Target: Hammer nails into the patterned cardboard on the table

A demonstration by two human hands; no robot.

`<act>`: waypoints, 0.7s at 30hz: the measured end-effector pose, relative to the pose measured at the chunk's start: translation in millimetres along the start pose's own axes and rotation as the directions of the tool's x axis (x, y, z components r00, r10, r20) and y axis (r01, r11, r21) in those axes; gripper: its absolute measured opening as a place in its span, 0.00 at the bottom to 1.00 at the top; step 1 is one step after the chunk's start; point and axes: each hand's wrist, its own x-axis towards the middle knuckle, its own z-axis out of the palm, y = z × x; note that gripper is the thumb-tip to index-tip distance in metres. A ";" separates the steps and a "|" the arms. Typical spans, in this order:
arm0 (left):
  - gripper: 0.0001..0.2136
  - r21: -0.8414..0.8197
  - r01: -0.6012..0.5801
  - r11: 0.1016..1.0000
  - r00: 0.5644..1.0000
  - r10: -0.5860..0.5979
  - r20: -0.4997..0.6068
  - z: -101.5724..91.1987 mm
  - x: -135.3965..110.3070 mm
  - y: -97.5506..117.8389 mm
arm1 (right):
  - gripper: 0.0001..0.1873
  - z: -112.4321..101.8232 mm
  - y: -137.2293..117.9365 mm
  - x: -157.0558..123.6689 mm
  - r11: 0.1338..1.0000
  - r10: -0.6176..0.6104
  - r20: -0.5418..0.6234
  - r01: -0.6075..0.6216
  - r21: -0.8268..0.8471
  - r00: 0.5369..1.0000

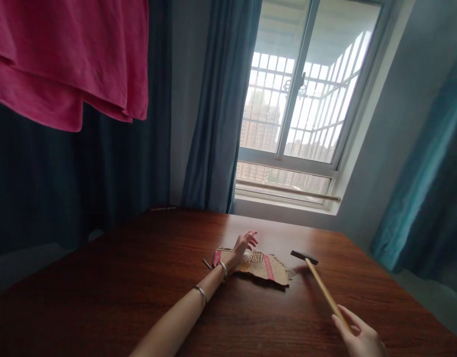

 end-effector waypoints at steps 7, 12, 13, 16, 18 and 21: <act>0.23 -0.084 -0.038 0.996 0.992 0.027 -0.121 -13.5 7.2 3.6 | 0.25 -2.8 4.1 0.7 0.998 -0.037 -0.032 0.036 -0.049 0.999; 0.20 -0.089 -0.016 0.996 0.980 -0.001 -0.198 -26.0 15.2 7.4 | 0.24 -4.0 8.2 5.2 0.992 -0.046 -0.012 0.045 -0.121 0.999; 0.20 -0.089 -0.020 0.996 0.978 0.001 -0.211 -28.9 16.7 8.5 | 0.25 -3.8 9.0 5.9 0.990 -0.044 -0.006 0.043 -0.134 0.999; 0.18 -0.073 -0.009 0.997 0.973 -0.008 -0.232 -38.3 20.9 13.1 | 0.27 -2.9 10.2 6.5 0.985 -0.031 0.017 0.034 -0.170 0.999; 0.17 -0.049 0.020 0.999 0.974 -0.031 -0.225 -44.8 23.2 17.9 | 0.28 -2.4 9.8 6.1 0.978 -0.024 0.026 0.029 -0.205 0.999; 0.16 0.019 0.080 0.997 0.976 -0.075 -0.204 -53.9 26.2 27.6 | 0.29 -2.9 7.6 4.9 0.964 -0.029 0.025 0.035 -0.264 0.999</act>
